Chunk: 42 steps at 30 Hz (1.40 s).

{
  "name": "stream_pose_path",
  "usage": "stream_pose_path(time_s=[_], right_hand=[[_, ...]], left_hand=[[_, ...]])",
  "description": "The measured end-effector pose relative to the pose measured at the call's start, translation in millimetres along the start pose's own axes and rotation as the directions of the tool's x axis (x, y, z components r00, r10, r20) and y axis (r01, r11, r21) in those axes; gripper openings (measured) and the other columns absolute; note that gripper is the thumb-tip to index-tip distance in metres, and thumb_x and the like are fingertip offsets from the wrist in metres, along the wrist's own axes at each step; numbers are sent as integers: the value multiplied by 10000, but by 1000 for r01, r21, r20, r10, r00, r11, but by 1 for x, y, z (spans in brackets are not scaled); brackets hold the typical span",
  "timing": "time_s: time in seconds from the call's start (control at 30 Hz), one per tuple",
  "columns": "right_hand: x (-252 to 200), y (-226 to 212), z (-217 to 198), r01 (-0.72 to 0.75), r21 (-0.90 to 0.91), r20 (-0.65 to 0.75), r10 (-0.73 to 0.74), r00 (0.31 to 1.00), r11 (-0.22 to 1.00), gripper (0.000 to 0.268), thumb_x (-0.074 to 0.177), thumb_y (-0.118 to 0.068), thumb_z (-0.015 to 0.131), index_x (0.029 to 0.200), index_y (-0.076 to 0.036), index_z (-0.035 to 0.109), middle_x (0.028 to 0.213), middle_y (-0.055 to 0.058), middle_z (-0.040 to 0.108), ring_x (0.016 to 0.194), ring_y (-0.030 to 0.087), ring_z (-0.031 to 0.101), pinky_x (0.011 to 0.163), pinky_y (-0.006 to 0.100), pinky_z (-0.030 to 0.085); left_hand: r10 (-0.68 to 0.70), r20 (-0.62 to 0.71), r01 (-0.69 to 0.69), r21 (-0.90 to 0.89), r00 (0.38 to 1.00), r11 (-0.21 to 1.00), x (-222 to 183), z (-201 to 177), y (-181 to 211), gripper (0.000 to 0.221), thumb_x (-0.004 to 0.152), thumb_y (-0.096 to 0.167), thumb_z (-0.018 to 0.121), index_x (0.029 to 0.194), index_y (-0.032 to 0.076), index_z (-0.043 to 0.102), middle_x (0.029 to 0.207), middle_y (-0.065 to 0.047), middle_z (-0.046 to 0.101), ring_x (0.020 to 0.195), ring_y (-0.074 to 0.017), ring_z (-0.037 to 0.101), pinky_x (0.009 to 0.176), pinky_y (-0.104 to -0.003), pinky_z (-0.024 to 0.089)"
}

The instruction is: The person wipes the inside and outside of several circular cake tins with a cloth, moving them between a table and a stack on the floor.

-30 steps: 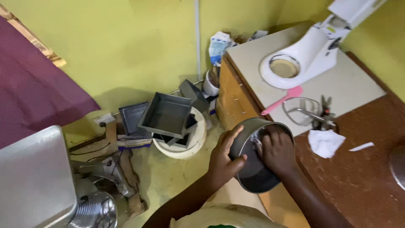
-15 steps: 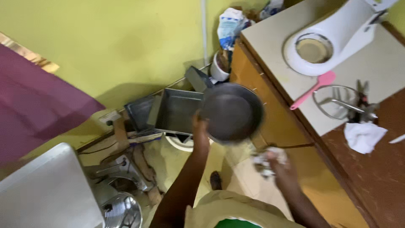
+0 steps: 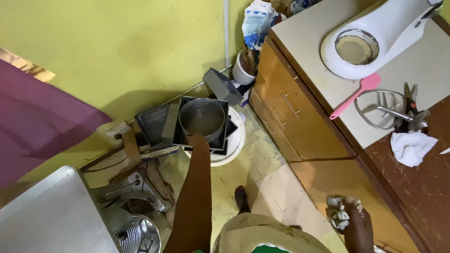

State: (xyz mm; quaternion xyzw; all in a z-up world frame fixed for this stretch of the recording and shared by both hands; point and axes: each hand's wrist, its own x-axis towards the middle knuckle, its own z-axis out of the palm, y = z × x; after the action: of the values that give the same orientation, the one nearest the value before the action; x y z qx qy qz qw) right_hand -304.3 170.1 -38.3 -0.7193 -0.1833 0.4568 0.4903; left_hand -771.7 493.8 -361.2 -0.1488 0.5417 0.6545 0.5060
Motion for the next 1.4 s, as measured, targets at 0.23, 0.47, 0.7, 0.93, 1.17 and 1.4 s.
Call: stream_pose_path(time_s=[0.23, 0.47, 0.7, 0.93, 1.17, 1.4], right_hand=[[-11, 2, -32, -1, -34, -27, 1, 1000, 999, 522, 1075, -393, 567, 1155, 104, 704, 786, 93, 576, 606, 125, 459, 500, 215, 294], [4, 54, -83, -123, 126, 27, 121, 992, 984, 535, 1017, -510, 629, 1111, 16, 661, 708, 10, 474, 549, 65, 368, 505, 208, 282], [-10, 42, -93, -113, 284, 90, 91, 992, 952, 342, 1047, -340, 570, 942, -20, 633, 668, -37, 402, 518, 8, 300, 406, 170, 136], [-27, 23, -143, -139, 111, -155, 155, 976, 984, 450, 952, -499, 624, 873, -60, 684, 633, 82, 588, 535, 166, 476, 487, 302, 293], [24, 126, -283, -13, 467, -346, 196, 918, 884, 305, 990, -339, 637, 1017, -42, 700, 822, 184, 725, 699, 293, 646, 652, 379, 449], [39, 205, -429, 100, 841, -316, 333, 888, 532, 448, 1040, -411, 596, 1210, -2, 662, 1104, 240, 714, 957, 344, 674, 899, 463, 535]], left_hand=[[12, 227, -110, 518, 974, -848, -33, 16, 20, 315, 960, 397, 617, 1207, 257, 752, 1313, 43, 700, 1293, -187, 608, 1027, -409, 427], [162, 297, -64, 627, 941, -776, -25, 18, 16, 440, 790, 376, 860, 1186, 221, 748, 1209, 3, 748, 1158, -161, 706, 877, -304, 570], [436, 408, -289, 904, 802, -314, -67, 32, -22, 462, 924, 575, 658, 1145, 191, 790, 1239, -64, 735, 1215, -288, 644, 1076, -386, 449], [530, 645, -745, 666, 551, -35, -173, 4, -152, 519, 929, 241, 582, 1289, -133, 570, 1235, -351, 609, 1147, -494, 573, 987, -544, 409], [57, 777, -778, 628, 627, 8, -327, -7, -331, 654, 924, 285, 617, 1539, 124, 464, 1552, -217, 477, 1430, -381, 463, 1190, -477, 355], [-458, 726, -454, 682, 513, 573, -566, 75, -431, 617, 909, 426, 584, 1412, 77, 662, 1387, -141, 719, 1350, -308, 637, 1113, -439, 456]])
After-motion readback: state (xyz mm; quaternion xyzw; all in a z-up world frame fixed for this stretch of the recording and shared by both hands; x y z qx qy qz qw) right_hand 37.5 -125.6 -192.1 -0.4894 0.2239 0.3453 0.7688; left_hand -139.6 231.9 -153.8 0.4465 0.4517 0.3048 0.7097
